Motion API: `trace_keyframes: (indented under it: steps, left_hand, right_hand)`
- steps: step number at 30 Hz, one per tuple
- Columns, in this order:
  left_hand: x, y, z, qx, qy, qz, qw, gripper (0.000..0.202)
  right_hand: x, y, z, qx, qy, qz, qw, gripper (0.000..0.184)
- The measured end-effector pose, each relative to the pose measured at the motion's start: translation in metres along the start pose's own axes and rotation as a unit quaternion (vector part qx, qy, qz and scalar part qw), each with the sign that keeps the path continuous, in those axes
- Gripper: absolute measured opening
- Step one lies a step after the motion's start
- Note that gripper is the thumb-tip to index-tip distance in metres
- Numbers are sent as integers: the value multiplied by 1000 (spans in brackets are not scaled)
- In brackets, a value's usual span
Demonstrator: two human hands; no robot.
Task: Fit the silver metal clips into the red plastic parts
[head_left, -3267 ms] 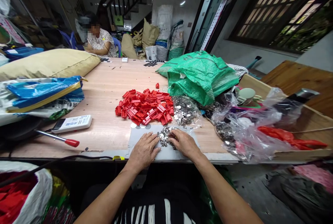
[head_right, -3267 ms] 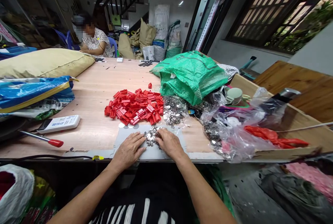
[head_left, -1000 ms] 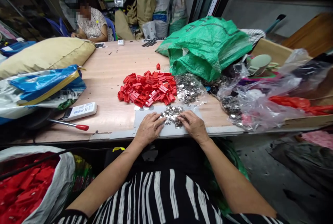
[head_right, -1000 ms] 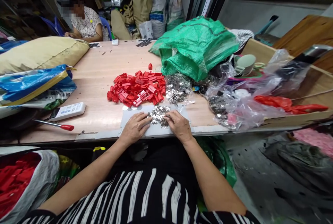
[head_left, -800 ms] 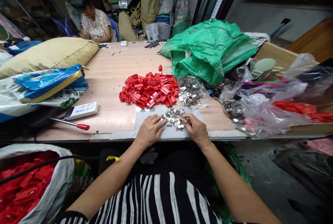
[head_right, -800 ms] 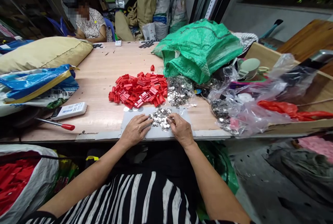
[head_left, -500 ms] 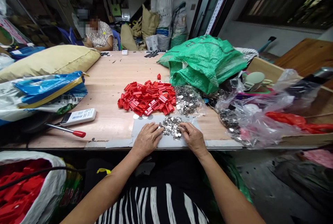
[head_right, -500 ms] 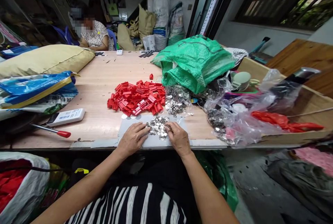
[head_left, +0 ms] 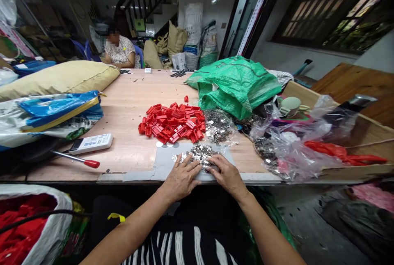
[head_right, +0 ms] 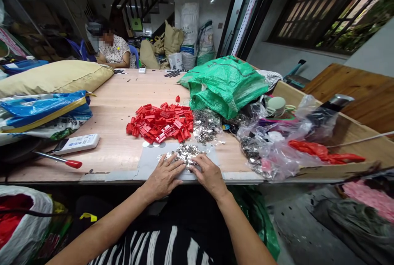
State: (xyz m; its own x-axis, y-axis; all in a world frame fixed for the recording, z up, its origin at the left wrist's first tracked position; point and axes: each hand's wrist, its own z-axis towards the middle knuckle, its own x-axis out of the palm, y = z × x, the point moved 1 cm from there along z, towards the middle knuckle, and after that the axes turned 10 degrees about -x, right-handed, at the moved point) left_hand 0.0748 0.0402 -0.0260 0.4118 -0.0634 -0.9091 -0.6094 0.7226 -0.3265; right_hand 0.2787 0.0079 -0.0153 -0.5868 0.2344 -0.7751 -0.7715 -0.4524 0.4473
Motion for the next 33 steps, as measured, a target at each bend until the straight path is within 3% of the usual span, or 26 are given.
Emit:
trace_keyframes:
  steps: [3,11,18,26,33]
  left_hand:
    - [-3,1,-7,8,6,-8,1000,47]
    - [-1,8,-18,-20,-14,-13,1000,47]
    - [2,8,-17,-45,-20,-19,999,46]
    - [-3,9,-29,-55,-42,-26,997,42]
    - [-3,12,-36,-61,-65,-26,996,41]
  right_hand:
    - [-2,2,0,1,34,-9,999,15]
    - [-1,-1,3,3,54,-21,998,14]
    - [1,-9,2,30,4,29,999,18]
    - [4,-12,6,42,19,12,999,23]
    - [0,-8,5,39,-14,10,999,20]
